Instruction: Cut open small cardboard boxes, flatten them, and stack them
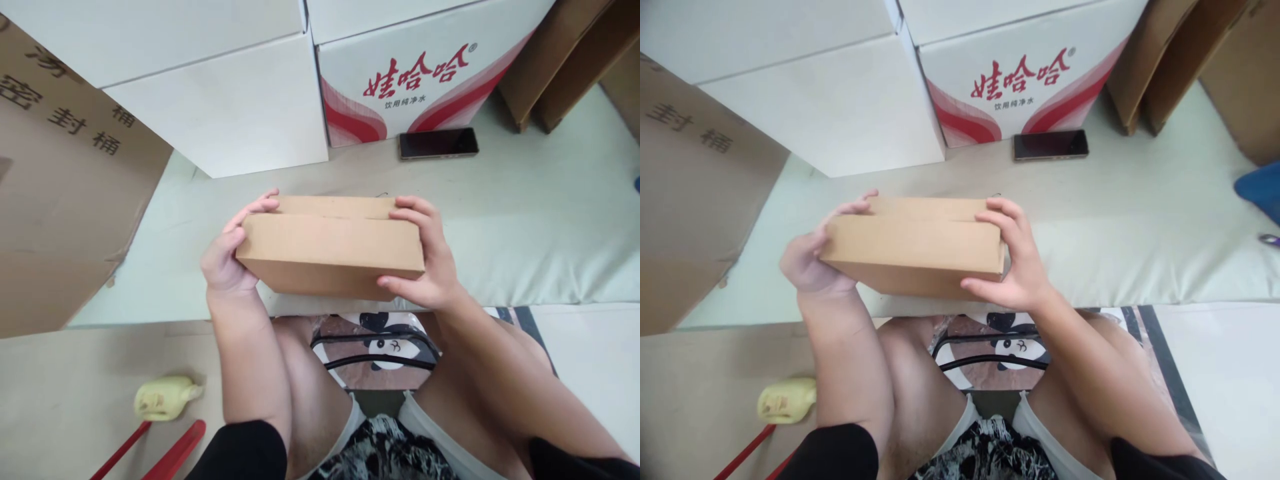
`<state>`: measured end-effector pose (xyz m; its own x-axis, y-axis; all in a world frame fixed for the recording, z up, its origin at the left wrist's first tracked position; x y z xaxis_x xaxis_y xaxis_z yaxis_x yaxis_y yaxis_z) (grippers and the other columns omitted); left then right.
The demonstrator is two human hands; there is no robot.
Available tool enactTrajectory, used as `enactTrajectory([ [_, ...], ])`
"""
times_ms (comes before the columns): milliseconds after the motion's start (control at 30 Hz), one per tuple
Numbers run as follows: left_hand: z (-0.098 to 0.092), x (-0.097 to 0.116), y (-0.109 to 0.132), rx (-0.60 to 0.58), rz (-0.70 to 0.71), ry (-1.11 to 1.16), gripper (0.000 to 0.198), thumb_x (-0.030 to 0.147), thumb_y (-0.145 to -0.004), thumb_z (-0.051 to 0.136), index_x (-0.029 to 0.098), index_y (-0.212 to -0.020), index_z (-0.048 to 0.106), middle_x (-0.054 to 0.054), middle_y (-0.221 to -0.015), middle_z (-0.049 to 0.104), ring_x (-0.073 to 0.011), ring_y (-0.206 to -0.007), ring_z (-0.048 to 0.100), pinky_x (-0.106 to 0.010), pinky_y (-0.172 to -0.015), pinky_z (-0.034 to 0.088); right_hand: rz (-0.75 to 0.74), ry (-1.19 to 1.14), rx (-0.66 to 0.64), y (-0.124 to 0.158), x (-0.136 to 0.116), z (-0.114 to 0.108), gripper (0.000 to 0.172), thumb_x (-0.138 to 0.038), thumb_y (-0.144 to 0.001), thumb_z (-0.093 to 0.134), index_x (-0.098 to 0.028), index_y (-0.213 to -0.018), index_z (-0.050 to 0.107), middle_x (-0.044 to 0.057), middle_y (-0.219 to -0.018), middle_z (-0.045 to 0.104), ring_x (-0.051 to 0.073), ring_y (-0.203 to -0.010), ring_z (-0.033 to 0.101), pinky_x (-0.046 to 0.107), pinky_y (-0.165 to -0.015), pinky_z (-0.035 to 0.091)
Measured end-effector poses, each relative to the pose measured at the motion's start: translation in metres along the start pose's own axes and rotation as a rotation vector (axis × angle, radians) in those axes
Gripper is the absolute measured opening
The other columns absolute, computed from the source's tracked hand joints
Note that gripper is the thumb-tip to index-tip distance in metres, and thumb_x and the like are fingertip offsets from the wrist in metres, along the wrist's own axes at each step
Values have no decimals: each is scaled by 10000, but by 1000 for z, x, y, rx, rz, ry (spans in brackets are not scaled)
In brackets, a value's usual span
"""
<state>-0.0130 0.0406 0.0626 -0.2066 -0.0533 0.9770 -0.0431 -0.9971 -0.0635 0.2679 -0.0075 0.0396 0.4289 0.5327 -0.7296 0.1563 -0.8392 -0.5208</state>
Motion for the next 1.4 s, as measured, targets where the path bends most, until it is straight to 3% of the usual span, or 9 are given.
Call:
enactTrajectory([
  [167,20,-5,12,-99,-32,119,723,515,-650,841,289,-1312,661,-54,-1463,590,-350,-1328,564,-403,-1002,531,540,-424,-111,1,16,-6,864,-738,-740,706,-320,-1454,458,104,-1473,570,368,-1337,579,535,-1086,520],
  [267,28,-8,17,-57,-77,174,737,391,-687,853,396,-1374,585,-5,-1424,609,-307,-1286,599,-401,-1009,538,678,-616,-77,3,23,-1,902,-690,-722,755,-335,-1483,425,75,-1527,550,341,-1352,585,473,-1049,562],
  [400,29,-15,23,71,-231,195,520,467,-748,767,245,-1209,680,-96,-1196,713,-308,-1042,688,-422,-859,581,697,-642,-112,3,24,5,810,-671,-740,764,-295,-1416,523,83,-1470,613,344,-1335,603,468,-1036,571],
  [500,32,-13,20,84,-122,217,508,382,-788,750,323,-1280,640,-41,-1213,713,-257,-1064,687,-398,-937,566,734,-644,-163,4,24,6,806,-682,-738,761,-255,-1387,546,115,-1427,637,352,-1299,623,483,-1025,571],
  [700,34,-12,11,33,6,200,671,313,-777,784,405,-1405,568,7,-1332,660,-209,-1158,647,-349,-996,552,714,-578,-43,2,30,-1,1061,-635,-684,816,-405,-1555,256,70,-1497,539,310,-1314,592,475,-1052,540],
  [967,21,-17,11,38,-166,-18,383,478,-750,726,246,-1054,744,-61,-1276,679,-256,-1043,662,-325,-804,551,786,-499,-113,6,27,5,573,-717,-762,670,-268,-1103,568,29,-980,680,201,-804,639,307,-633,502],
  [1133,15,-13,11,194,-194,116,300,463,-763,690,207,-917,709,-49,-1125,709,-252,-983,676,-354,-803,555,743,-543,0,1,41,-1,482,-664,-859,506,-292,-1159,565,59,-1271,653,222,-984,686,350,-730,568],
  [1267,-1,-15,1,341,-130,298,336,498,-816,640,177,-901,689,-24,-859,718,-198,-794,676,-321,-742,534,640,-54,147,-2,60,-22,273,-425,-851,563,-251,-1049,633,91,-1163,710,266,-1053,692,457,-900,569],
  [1400,-17,-18,-10,413,17,408,192,367,-863,588,186,-862,652,18,-812,722,-158,-812,661,-289,-772,523,495,221,-61,-2,68,-14,364,-329,-798,592,-191,-1122,689,147,-1131,738,314,-1005,704,531,-924,562],
])
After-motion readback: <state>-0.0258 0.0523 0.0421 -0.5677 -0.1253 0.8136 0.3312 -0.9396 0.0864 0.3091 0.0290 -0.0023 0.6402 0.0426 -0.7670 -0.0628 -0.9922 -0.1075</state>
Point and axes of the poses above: each hand's wrist, its own y-axis away from the middle knuckle, its own z-axis out of the palm, x = y × z, the point moved 4 cm from there along -y, towards the middle knuckle
